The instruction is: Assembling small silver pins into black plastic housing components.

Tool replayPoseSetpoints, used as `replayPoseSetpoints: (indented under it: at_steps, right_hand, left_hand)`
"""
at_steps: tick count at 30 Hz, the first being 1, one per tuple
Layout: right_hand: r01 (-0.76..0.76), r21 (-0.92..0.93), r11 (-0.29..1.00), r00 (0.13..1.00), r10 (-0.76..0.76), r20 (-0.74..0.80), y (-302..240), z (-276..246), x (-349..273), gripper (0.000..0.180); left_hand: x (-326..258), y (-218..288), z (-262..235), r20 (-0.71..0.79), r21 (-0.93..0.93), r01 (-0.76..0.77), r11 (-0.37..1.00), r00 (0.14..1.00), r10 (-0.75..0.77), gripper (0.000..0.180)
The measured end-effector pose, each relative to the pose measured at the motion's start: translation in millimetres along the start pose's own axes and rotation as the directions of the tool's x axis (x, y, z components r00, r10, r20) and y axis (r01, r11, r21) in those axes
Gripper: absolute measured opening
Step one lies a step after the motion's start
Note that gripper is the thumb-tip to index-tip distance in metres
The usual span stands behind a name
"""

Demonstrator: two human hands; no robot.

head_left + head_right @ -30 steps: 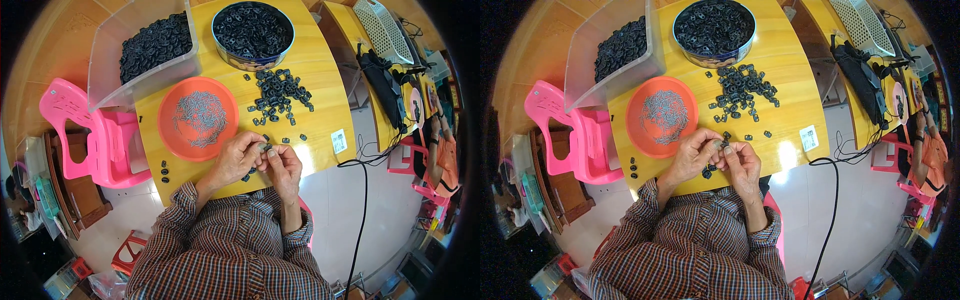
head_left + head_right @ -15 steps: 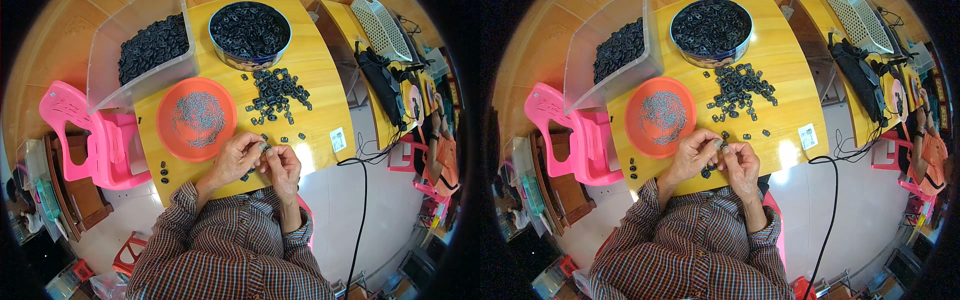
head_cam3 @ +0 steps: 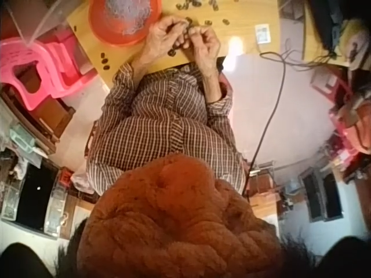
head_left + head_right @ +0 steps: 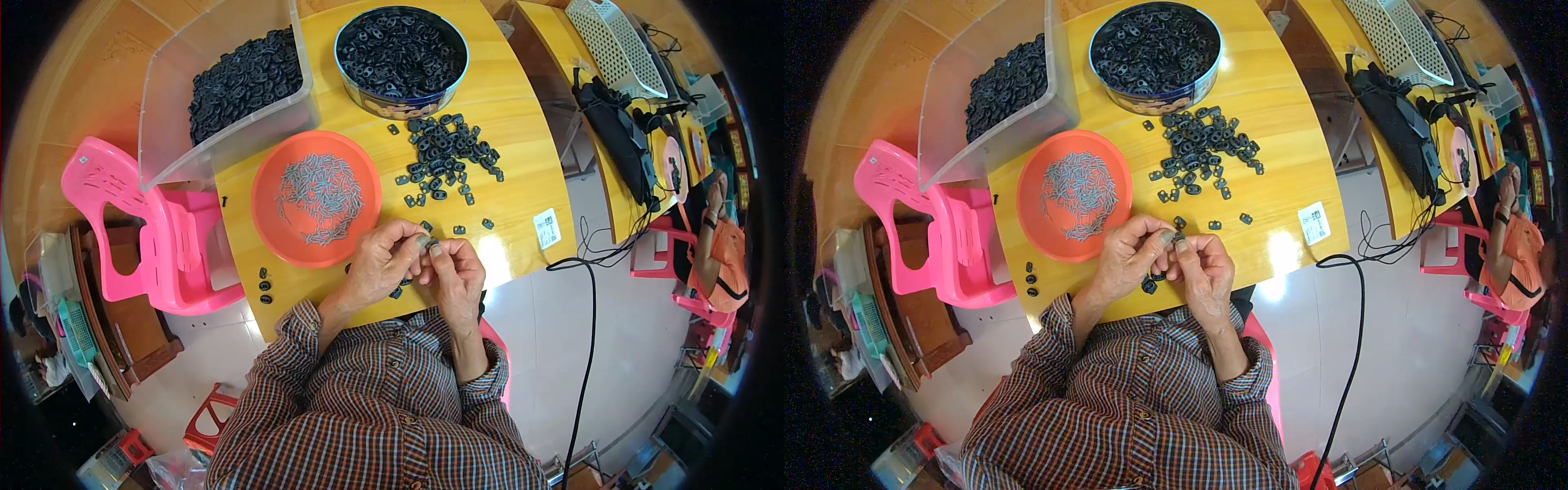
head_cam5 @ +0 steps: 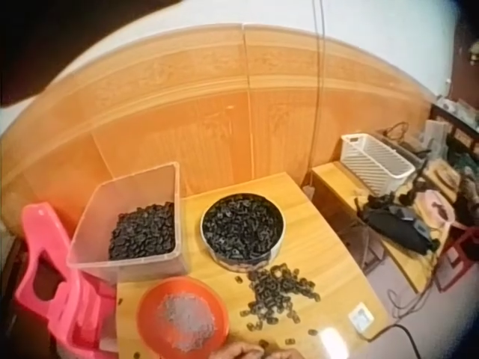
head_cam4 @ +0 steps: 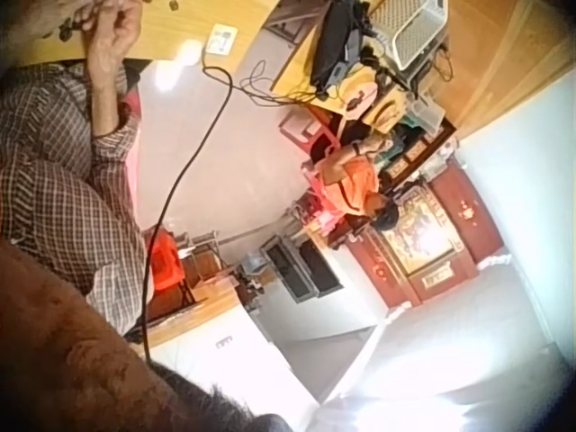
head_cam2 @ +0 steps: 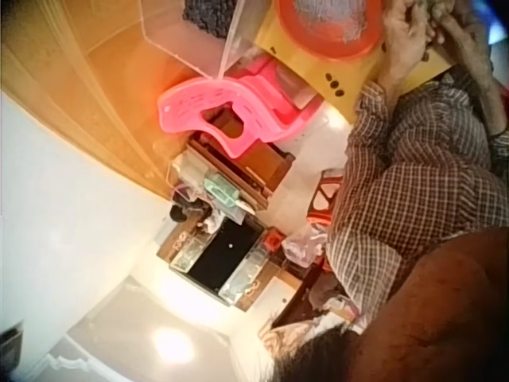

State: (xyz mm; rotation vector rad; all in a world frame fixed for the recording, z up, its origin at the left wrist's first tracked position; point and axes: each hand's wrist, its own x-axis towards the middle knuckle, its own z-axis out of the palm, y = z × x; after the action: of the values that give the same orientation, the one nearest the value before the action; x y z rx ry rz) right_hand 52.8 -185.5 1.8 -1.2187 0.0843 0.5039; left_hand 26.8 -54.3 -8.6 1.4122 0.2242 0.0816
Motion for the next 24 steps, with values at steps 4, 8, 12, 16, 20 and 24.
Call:
replayPoseSetpoints:
  at_steps: [4, 8, 12, 16, 20, 24]
  right_hand:
    - [0.025, -0.012, 1.0, 1.0, -0.025, -0.014, 5.1, 1.3, 0.8, 0.011]
    - [0.05, -0.014, 0.999, 0.998, -0.051, -0.04, 4.5, 1.8, 1.1, 0.009]
    - [0.045, -0.052, 0.998, 0.997, -0.048, -0.065, 3.7, 0.3, 1.1, 0.008]
    - [0.103, -0.08, 0.991, 0.993, -0.107, -0.052, -2.6, 2.0, 0.0, 0.007]
    - [0.133, -0.089, 0.987, 0.989, -0.139, -0.056, -7.1, 0.3, -0.6, 0.006]
    - [0.139, -0.247, 0.959, 0.98, -0.169, -0.106, -0.7, -15.1, 5.2, 0.01]
  left_hand:
    - [-0.7, -1.8, 0.7, -0.025, -0.006, -0.002, 1.0, 1.0, 0.002, 0.012]
    - [0.3, -3.5, 2.4, -0.022, -0.057, 0.009, 0.998, 1.0, -0.011, 0.009]
    - [-0.3, -7.2, 8.0, -0.053, -0.071, 0.028, 0.997, 0.998, -0.032, 0.009]
    - [0.7, -7.2, 11.1, -0.048, -0.106, 0.042, 0.994, 0.998, -0.048, 0.009]
    - [3.3, -5.1, 11.8, 0.004, -0.141, 0.123, 0.982, 0.992, -0.124, 0.01]
    - [10.0, 1.7, 11.1, 0.02, -0.004, 0.104, 0.995, 0.994, -0.104, 0.012]
